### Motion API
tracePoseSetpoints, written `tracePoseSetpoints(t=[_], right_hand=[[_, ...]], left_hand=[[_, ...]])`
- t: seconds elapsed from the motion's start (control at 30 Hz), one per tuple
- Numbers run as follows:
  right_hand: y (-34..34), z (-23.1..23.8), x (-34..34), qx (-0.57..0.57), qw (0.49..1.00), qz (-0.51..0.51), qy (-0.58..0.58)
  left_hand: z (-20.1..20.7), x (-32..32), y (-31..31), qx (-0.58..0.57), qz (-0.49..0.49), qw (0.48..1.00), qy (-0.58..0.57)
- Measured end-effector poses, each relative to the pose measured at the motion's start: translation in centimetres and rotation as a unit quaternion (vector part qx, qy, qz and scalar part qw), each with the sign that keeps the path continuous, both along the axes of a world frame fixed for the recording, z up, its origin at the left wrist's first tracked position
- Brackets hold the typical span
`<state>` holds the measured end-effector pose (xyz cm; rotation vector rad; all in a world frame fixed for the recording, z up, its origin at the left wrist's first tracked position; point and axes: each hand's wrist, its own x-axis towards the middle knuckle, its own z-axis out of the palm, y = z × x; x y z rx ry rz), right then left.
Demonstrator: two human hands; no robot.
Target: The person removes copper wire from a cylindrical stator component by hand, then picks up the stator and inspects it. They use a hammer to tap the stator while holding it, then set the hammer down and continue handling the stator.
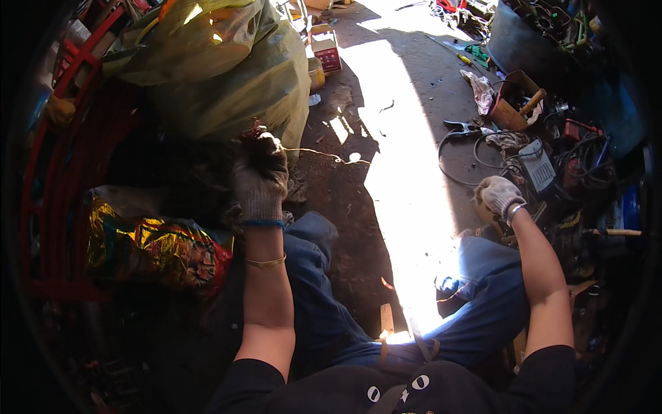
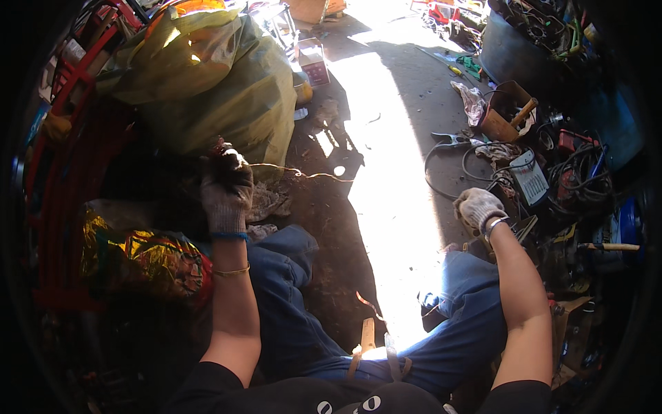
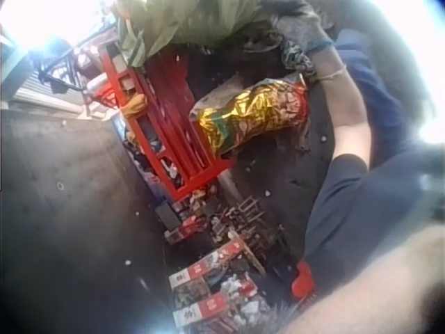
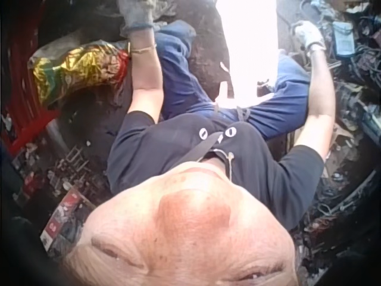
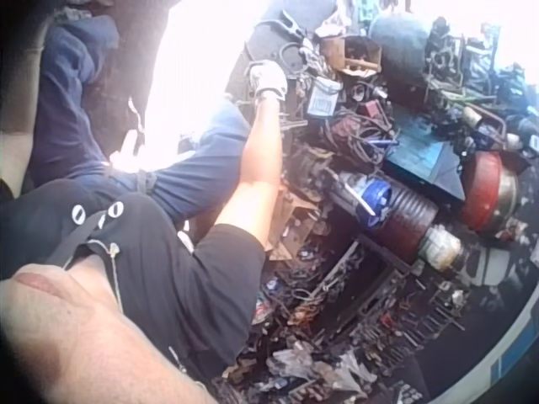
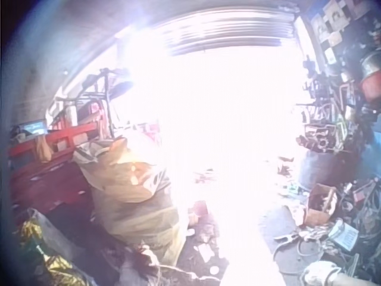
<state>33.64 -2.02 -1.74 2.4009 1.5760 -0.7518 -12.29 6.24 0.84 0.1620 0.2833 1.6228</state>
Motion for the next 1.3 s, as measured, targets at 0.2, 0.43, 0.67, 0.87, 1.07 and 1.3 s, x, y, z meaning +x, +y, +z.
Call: tracePoseSetpoints(t=[0.2,0.43,0.67,0.87,1.07,1.3], right_hand=[[-1.1,-2.8,6.6,0.091,0.986,-0.140,0.019],[-1.0,0.0,6.3,0.094,0.991,-0.087,-0.048],[0.3,3.7,-5.2,0.269,0.920,0.129,0.256],[-2.4,-3.6,-12.6,0.189,0.875,0.423,0.142],[3.6,-3.1,-7.7,0.243,0.831,0.403,0.296],[0.7,4.0,-9.9,0.151,0.829,0.285,0.457]], left_hand=[[0.0,0.9,-0.4,-0.017,-0.102,0.993,-0.051],[-0.3,4.2,-0.7,-0.077,-0.036,0.989,0.124],[-3.2,9.3,-2.0,0.037,-0.079,0.938,0.336],[-3.7,12.7,-4.0,-0.036,-0.361,0.928,0.084],[-0.6,11.1,-4.9,0.042,-0.354,0.892,0.278],[0.7,10.9,-5.6,0.082,-0.110,0.795,0.591]])
